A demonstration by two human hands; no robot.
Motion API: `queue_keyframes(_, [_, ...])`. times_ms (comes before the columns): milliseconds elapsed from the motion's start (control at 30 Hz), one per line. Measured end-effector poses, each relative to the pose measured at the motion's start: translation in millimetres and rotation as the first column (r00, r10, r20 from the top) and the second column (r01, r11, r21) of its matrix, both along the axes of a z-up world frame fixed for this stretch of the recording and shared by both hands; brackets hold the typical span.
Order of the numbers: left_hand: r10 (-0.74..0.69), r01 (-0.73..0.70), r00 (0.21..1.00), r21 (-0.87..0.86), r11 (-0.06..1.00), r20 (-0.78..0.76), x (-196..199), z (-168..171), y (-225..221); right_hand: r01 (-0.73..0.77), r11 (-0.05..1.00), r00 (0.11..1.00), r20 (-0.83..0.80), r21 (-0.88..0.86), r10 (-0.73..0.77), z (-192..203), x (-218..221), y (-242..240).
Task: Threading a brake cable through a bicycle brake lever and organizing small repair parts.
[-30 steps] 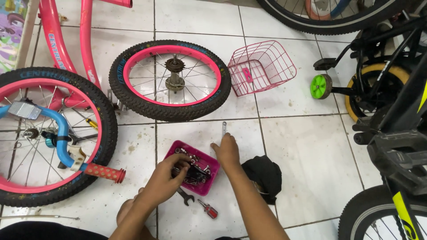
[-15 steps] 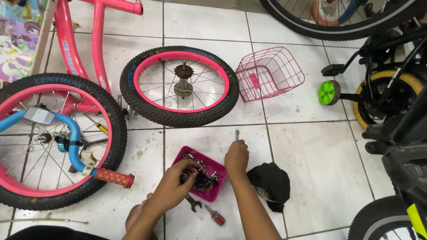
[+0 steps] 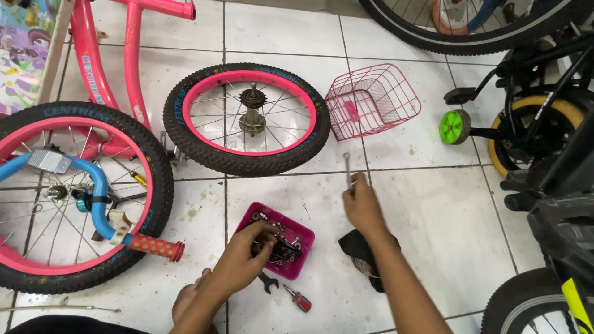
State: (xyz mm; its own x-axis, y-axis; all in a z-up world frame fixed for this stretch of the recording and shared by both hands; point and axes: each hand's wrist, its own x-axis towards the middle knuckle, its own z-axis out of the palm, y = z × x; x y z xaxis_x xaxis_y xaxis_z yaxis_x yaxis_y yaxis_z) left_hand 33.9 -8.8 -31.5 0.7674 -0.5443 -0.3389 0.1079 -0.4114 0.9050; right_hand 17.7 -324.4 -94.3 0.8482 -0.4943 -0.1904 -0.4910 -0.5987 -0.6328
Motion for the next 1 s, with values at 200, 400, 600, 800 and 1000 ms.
queue_keyframes(200, [0.02, -0.021, 0.999, -0.021, 1.0, -0.036, -3.6, -2.9, -2.5, 0.301, 0.953, 0.936, -0.189, 0.001, -0.296, 74.0, -81.5, -82.6])
queue_keyframes(400, [0.006, -0.005, 0.999, 0.032, 0.999, -0.033, -5.2, 2.7, -6.7, 0.398, 0.909, 0.69, -0.693, 0.122, -0.209, 22.6, -164.0, -92.2])
queue_keyframes(600, [0.021, -0.02, 0.999, 0.029, 0.999, -0.037, -8.1, -3.6, -7.3, 0.232, 0.966, 0.849, -0.46, -0.119, -0.26, -32.4, -200.4, -87.4])
queue_keyframes(800, [0.01, -0.006, 0.999, 0.088, 0.996, -0.043, -4.1, -3.1, -7.9, -0.259, 0.963, 0.619, -0.752, 0.079, 0.228, -25.1, -204.3, -79.6])
queue_keyframes(1000, [0.01, -0.006, 0.999, 0.077, 0.997, -0.05, -0.4, -6.7, -6.9, -0.364, 0.931, 0.466, -0.859, 0.035, 0.214, -31.4, -202.0, -88.3])
